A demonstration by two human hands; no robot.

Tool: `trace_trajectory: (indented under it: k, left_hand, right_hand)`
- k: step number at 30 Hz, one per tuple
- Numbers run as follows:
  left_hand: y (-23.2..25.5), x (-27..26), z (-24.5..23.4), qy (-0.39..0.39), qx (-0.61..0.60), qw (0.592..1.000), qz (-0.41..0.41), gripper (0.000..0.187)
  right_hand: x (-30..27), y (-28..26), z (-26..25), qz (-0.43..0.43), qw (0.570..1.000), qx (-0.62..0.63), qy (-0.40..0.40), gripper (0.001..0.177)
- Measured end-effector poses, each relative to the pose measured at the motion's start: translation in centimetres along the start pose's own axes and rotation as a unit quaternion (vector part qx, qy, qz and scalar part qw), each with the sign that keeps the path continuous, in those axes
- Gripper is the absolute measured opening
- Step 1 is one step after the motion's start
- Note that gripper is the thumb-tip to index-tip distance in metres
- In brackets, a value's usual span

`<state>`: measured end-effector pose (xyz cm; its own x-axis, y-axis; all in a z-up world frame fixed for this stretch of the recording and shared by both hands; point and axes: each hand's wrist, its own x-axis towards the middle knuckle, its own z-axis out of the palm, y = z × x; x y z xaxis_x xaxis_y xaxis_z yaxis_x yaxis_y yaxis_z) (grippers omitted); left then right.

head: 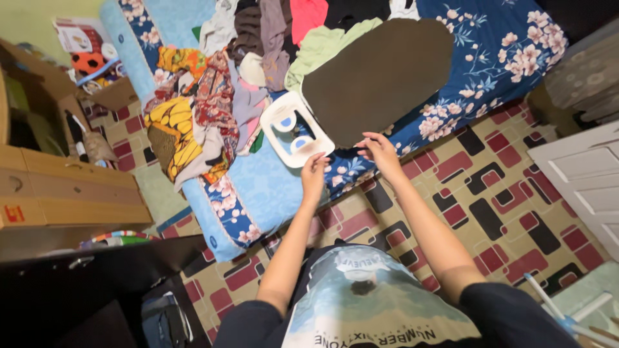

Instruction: The person folds several t-shirts on a small ironing board and places them into a wardrobe. They handle each shirt individually, smoothing and folding them before storing them in a cabinet.

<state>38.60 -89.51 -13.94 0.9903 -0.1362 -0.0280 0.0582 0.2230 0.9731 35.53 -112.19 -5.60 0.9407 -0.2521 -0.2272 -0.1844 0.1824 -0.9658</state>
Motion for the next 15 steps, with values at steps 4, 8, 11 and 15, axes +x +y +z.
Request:
trace_trajectory:
  k: [4, 8, 11, 15]
  left_hand:
    - [-1.4, 2.4, 4.0, -0.020, -0.008, 1.000, -0.010, 0.024]
    - [-1.5, 5.0, 6.8, -0.043, -0.001, 0.999, -0.033, 0.026]
    - [-1.2, 7.6, 8.8, -0.049, -0.028, 0.996, -0.067, 0.026]
    - [-1.0, 11.6, 11.7, -0.059, -0.014, 0.995, -0.082, 0.027]
  right_hand:
    - [1.0, -0.6, -3.5, 0.010, 1.000, 0.001, 0.025, 0.037]
    - [3.0, -1.2, -6.0, 0.025, 0.999, 0.014, 0.042, 0.037]
    - [4.5, -2.2, -7.2, 0.046, 0.997, 0.013, 0.061, 0.038]
    - [8.0, -4.2, -9.1, 0.048, 0.996, 0.010, 0.072, 0.039]
